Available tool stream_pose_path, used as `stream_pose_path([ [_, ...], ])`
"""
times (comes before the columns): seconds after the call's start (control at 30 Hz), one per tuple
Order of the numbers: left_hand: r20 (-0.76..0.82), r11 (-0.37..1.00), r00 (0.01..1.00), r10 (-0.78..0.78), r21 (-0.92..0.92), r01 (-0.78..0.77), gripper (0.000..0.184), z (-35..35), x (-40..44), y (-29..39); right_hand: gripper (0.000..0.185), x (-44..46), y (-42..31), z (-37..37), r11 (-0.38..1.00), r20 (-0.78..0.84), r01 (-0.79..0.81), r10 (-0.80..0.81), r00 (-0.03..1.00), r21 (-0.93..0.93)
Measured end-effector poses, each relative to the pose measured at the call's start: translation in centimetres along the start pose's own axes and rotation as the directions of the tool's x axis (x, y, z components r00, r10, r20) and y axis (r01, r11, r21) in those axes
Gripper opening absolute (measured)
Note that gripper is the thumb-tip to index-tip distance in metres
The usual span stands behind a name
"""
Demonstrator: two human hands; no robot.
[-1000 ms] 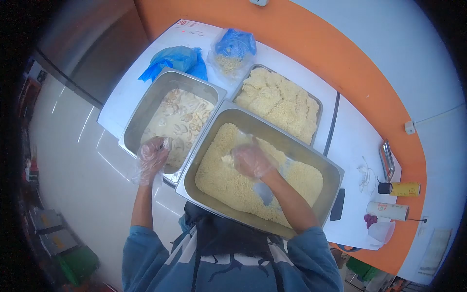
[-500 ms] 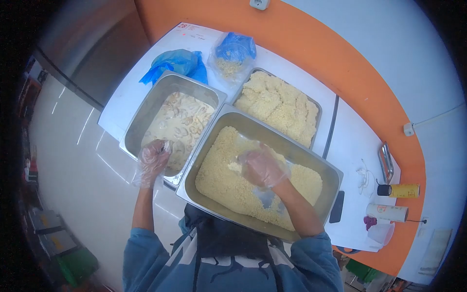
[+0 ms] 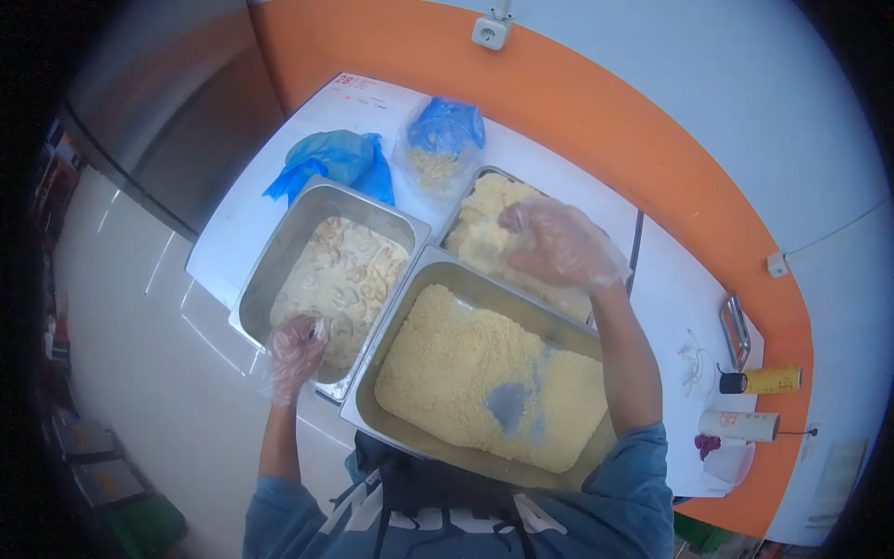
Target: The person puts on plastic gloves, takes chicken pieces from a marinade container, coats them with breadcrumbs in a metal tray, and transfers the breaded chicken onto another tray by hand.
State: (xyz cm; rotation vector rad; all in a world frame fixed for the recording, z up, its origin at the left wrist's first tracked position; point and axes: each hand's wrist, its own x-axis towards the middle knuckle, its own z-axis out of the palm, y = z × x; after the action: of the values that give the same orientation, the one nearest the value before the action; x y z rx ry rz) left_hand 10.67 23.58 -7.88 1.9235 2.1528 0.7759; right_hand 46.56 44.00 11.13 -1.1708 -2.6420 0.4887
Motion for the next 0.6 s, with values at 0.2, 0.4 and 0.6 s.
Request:
stream_pose_path([
  [0.2,-0.049,0.999,0.998,0.027,-0.022,-0.028,0.031,0.5,-0.4,-0.5,0.040,6.3,5.3,3.8,0.992,0.081,0.052,-0.042,0.996,-0.118],
  [0.4,0.013,0.999,0.999,-0.037,-0.027,0.038,0.034,0.8,-0.9,-1.1,0.043,10.0,7.2,6.3,0.997,0.293,-0.080,0.079,0.953,-0.006],
  [0.6,-0.048,0.999,0.998,0.030,-0.019,-0.031,0.034,0.1,-0.5,-0.1,0.044,13.3,11.9,11.9,0.973,0.391,-0.108,0.182,0.902,-0.204],
])
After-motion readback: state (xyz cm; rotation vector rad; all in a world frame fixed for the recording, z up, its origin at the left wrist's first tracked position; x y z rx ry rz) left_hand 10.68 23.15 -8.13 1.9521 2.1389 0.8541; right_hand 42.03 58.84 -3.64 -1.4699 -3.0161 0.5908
